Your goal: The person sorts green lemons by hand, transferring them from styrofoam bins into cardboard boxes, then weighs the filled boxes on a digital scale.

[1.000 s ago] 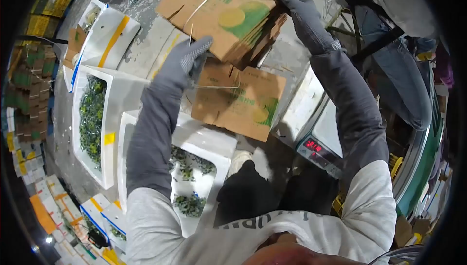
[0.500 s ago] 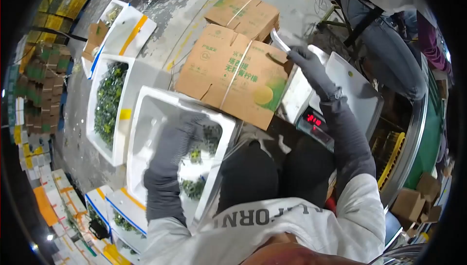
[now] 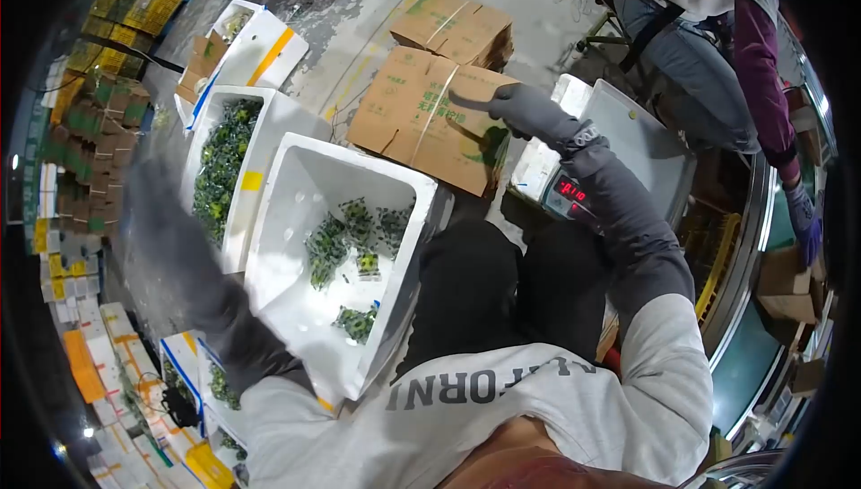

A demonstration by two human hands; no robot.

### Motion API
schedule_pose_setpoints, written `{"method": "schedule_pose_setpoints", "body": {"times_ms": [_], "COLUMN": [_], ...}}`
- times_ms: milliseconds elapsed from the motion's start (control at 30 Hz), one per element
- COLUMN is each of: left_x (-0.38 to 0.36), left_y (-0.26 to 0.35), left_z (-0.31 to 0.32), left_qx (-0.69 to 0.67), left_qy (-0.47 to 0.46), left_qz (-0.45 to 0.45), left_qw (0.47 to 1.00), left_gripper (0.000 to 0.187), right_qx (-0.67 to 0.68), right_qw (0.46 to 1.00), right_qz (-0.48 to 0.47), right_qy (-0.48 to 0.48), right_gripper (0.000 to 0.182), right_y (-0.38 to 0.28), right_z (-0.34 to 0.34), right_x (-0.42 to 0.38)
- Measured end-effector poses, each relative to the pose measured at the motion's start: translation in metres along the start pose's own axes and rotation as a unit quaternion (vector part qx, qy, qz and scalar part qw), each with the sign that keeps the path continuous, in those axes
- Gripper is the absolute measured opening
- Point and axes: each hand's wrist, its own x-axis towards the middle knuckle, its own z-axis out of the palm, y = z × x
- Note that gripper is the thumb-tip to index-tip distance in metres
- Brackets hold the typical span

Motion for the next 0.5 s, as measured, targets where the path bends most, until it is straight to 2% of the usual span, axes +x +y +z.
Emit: {"method": "schedule_pose_setpoints", "body": {"times_ms": [33, 67, 100, 133, 167, 200, 267, 333, 367, 433, 467, 500], "left_x": [-0.015, -0.025, -0.028, -0.060, -0.058, -0.064, -0.073, -0.079, -0.083, -0.090, -0.087, -0.083], "left_y": [0.024, 0.057, 0.109, 0.126, 0.150, 0.167, 0.188, 0.199, 0.203, 0.201, 0.198, 0.196], "left_z": [0.056, 0.092, 0.100, 0.147, 0.157, 0.176, 0.203, 0.217, 0.222, 0.232, 0.230, 0.225], "left_qx": [-0.178, -0.230, -0.412, -0.435, -0.396, -0.381, -0.370, -0.372, -0.391, -0.420, -0.433, -0.435], "left_qy": [0.003, -0.201, -0.295, -0.305, -0.363, -0.379, -0.405, -0.428, -0.389, -0.415, -0.427, -0.434], "left_qz": [0.034, -0.071, -0.162, -0.133, -0.088, -0.089, -0.098, -0.115, -0.147, -0.149, -0.150, -0.155], "left_qw": [0.983, 0.950, 0.847, 0.837, 0.839, 0.838, 0.831, 0.816, 0.821, 0.793, 0.780, 0.774], "left_gripper": [0.035, 0.033, 0.030, 0.033, 0.035, 0.038, 0.043, 0.047, 0.051, 0.053, 0.053, 0.052], "right_qx": [-0.075, -0.108, -0.142, -0.170, -0.217, -0.263, -0.388, -0.318, -0.295, -0.263, -0.089, 0.095], "right_qw": [0.994, 0.990, 0.984, 0.980, 0.968, 0.954, 0.891, 0.929, 0.936, 0.938, 0.981, 0.989], "right_qz": [-0.077, -0.091, -0.106, -0.098, -0.119, -0.140, -0.237, -0.183, -0.177, -0.182, -0.123, -0.075], "right_qy": [0.002, -0.009, -0.018, -0.030, -0.030, -0.028, -0.003, -0.044, -0.072, -0.131, -0.119, -0.091], "right_gripper": [0.017, 0.017, 0.018, 0.018, 0.019, 0.020, 0.022, 0.022, 0.022, 0.022, 0.021, 0.023], "right_y": [0.000, 0.000, -0.001, -0.001, 0.003, 0.006, 0.007, 0.003, 0.007, 0.025, 0.025, 0.024], "right_z": [0.004, 0.007, 0.010, 0.014, 0.016, 0.018, 0.016, 0.011, 0.012, 0.016, 0.015, 0.013], "right_x": [0.002, 0.009, 0.015, 0.023, 0.033, 0.042, 0.057, 0.060, 0.065, 0.079, 0.070, 0.061]}}
